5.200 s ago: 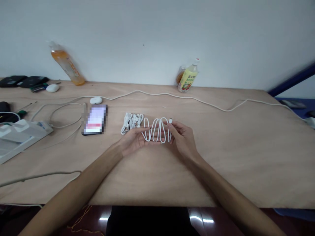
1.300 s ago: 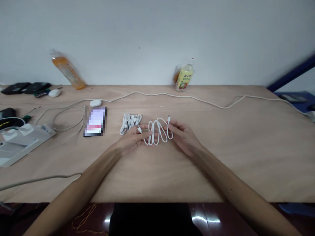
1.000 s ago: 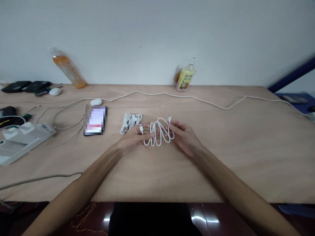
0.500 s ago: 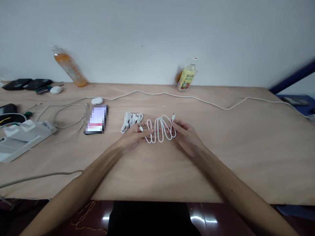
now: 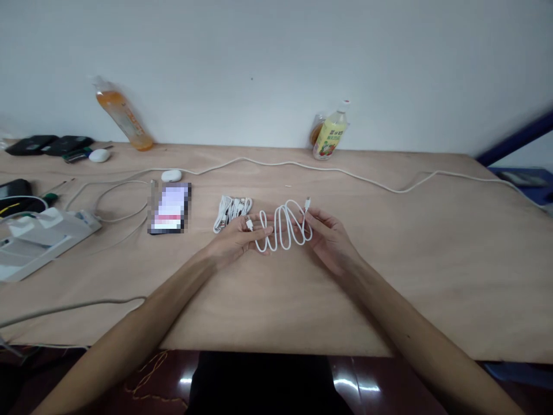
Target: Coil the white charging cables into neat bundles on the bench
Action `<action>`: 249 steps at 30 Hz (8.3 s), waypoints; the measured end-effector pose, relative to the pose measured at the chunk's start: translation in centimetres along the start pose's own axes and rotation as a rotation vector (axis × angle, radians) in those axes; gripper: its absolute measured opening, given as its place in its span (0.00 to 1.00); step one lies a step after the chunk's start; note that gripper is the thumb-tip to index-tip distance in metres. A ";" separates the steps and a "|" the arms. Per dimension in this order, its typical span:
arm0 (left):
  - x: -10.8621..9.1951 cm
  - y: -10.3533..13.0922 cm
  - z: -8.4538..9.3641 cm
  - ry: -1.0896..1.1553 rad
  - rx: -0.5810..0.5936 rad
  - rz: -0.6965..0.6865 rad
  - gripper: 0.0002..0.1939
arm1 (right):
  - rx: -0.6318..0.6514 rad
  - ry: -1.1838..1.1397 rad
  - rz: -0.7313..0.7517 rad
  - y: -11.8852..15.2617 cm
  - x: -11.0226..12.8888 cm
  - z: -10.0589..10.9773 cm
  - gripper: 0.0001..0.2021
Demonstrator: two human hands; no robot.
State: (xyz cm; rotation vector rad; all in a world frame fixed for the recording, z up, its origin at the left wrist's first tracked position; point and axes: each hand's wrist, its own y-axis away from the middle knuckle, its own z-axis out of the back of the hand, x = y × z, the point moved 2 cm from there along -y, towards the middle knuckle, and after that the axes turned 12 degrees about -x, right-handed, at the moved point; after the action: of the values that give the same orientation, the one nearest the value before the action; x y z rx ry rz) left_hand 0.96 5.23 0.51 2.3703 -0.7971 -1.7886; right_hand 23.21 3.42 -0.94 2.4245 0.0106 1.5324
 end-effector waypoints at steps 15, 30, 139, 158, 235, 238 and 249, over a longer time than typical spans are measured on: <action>-0.1 0.2 -0.6 0.069 0.178 -0.035 0.12 | 0.042 -0.022 -0.022 0.1 0.0 -0.1 0.18; 0.4 -0.1 -0.3 0.208 0.105 0.025 0.11 | 0.033 -0.031 0.003 0.0 0.0 0.0 0.17; 0.2 -0.2 -0.1 0.266 0.005 0.057 0.12 | -0.061 -0.156 -0.001 -0.6 -0.8 0.3 0.12; 0.4 -0.2 0.0 0.269 -0.014 0.053 0.10 | -0.068 -0.232 -0.058 -0.4 -0.8 0.1 0.12; 1.5 0.7 -1.9 0.353 0.264 0.168 0.27 | -0.087 0.263 0.206 1.8 -1.5 -1.5 0.13; 1.8 0.7 -2.1 0.316 0.246 0.159 0.26 | -0.031 0.294 0.199 1.8 -1.3 -1.6 0.16; 0.8 1.8 -2.1 -0.034 0.123 0.068 0.25 | 0.189 0.371 0.235 2.7 -1.8 -2.2 0.29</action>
State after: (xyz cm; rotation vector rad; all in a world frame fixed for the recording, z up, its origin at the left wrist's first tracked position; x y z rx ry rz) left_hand 2.41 2.82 1.17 2.3598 -1.0075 -1.8072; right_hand 20.08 1.10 -0.99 2.3037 -0.0612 2.1589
